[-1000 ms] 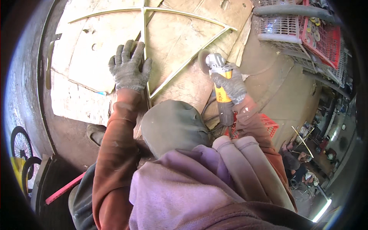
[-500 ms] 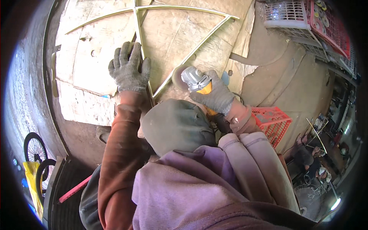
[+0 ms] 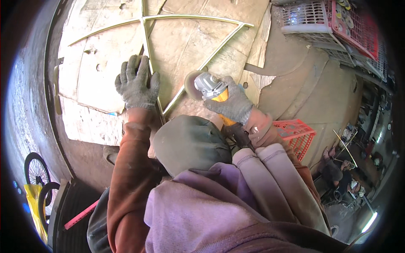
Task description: The person uses an angle grinder to smooth the joints and edges of a gold-colored metal frame while holding the frame with a gloved hand.
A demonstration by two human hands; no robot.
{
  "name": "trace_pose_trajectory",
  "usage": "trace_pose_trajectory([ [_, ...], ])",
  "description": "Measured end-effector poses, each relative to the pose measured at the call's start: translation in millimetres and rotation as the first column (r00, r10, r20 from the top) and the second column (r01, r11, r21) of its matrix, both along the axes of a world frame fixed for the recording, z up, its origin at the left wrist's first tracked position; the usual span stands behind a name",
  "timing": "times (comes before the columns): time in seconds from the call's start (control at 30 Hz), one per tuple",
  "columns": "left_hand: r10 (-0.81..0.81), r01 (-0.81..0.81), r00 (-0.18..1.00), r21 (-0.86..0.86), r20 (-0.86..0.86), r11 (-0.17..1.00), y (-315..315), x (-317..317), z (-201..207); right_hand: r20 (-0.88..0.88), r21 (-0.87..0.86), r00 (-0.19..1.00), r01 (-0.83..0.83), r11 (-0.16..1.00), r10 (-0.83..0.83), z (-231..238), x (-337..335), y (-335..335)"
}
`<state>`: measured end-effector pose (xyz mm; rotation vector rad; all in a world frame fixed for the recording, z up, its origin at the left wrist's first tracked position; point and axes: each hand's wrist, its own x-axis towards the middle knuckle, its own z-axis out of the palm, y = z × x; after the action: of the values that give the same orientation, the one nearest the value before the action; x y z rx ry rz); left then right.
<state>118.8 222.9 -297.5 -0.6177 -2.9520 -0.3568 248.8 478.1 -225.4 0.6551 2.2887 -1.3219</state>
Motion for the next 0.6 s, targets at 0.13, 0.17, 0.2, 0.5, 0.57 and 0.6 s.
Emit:
trace_pose_trajectory([
  [0.13, 0.002, -0.002, 1.000, 0.035, 0.001, 0.999, 1.0, -1.1, 0.5, 0.062, -0.058, 0.997, 0.045, 0.997, -0.041, -12.6, -16.3, 38.2],
  [0.17, 0.003, -0.003, 1.000, 0.069, -0.008, 0.998, 0.1, -0.3, 0.0, 0.040, -0.168, 0.993, 0.118, 0.979, -0.113, -34.1, -18.3, 57.5],
  [0.2, 0.001, -0.001, 1.000, 0.074, -0.003, 0.997, 2.6, -0.9, 1.0, 0.031, -0.267, 0.981, 0.195, 0.944, -0.194, -43.1, -17.4, 70.3],
  [0.5, 0.004, -0.004, 1.000, 0.041, 0.003, 0.999, -1.2, -1.0, 2.7, 0.108, -0.187, 0.992, 0.089, 0.978, -0.069, 16.2, -15.2, 6.5],
  [0.57, 0.013, -0.014, 1.000, 0.043, 0.011, 0.999, -0.3, -0.7, 0.3, 0.122, -0.058, 0.990, -0.067, 0.996, 0.074, 15.8, -4.7, -15.6],
  [0.6, 0.009, -0.010, 1.000, 0.041, 0.010, 0.999, 0.2, -0.6, 1.9, 0.132, -0.088, 0.988, -0.064, 0.994, 0.075, 8.7, 1.7, -20.7],
])
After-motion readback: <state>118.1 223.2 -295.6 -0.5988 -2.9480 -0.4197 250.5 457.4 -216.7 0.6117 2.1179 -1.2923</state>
